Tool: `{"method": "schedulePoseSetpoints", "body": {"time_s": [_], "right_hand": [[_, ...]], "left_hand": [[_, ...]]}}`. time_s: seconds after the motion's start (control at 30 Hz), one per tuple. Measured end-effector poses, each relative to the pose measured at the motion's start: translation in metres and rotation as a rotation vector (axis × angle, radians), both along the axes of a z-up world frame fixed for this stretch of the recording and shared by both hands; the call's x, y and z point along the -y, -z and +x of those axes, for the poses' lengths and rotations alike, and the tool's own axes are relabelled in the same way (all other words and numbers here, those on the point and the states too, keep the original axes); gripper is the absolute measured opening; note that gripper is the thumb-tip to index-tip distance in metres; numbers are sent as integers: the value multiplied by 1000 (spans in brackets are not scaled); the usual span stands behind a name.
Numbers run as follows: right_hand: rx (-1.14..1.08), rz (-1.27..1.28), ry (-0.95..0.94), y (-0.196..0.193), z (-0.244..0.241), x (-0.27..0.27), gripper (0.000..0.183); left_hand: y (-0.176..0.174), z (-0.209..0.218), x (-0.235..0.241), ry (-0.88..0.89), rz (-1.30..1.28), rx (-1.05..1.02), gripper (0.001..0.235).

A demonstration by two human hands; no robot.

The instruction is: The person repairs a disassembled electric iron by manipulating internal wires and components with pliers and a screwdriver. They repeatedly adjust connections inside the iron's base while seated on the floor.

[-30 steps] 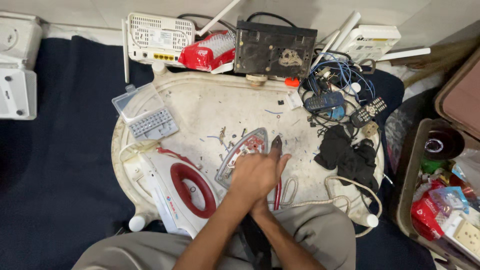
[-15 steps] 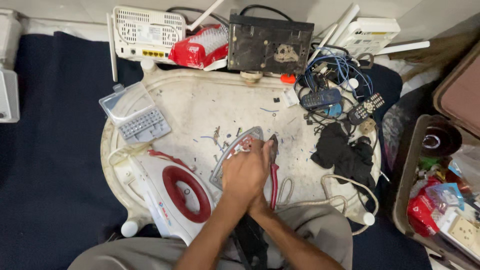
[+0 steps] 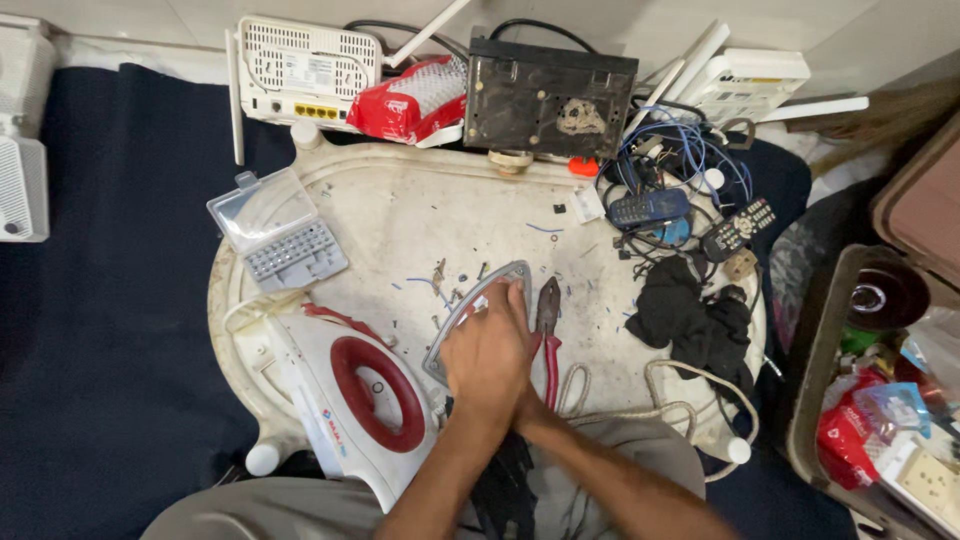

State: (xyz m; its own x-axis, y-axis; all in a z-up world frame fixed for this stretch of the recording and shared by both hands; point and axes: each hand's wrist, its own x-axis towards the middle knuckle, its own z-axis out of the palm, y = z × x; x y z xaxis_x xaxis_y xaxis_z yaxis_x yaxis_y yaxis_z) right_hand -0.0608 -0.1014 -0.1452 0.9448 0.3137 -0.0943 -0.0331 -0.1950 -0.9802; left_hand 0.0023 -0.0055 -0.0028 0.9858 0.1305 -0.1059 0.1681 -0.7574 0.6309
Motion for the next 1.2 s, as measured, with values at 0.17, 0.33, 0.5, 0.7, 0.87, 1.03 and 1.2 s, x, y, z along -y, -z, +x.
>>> {"method": "schedulePoseSetpoints", "body": {"time_s": [0.17,0.33,0.5,0.7,0.87,1.03,1.2], "right_hand": [[-14,-47,-36,1,8,2,40],[-19,-70,-67,5,12,0,41],[-19,-97,-83,5,15,6,42],[-15,-115,-107,7,15,9,42],[5,-125,-98,5,13,7,43],[28,-122,-65,1,5,5,44],[90,-100,40,0,-7,0,45]], "left_hand": [[-2,2,-3,-9,-9,-88,39],[0,2,-1,-68,-15,-84,40],[-1,4,-2,-152,-18,-129,39],[-1,-3,3,-197,-3,-62,35],[5,-8,1,-129,50,127,33],[8,-16,-2,-25,28,92,33],[9,-22,-2,52,15,163,35]]}}
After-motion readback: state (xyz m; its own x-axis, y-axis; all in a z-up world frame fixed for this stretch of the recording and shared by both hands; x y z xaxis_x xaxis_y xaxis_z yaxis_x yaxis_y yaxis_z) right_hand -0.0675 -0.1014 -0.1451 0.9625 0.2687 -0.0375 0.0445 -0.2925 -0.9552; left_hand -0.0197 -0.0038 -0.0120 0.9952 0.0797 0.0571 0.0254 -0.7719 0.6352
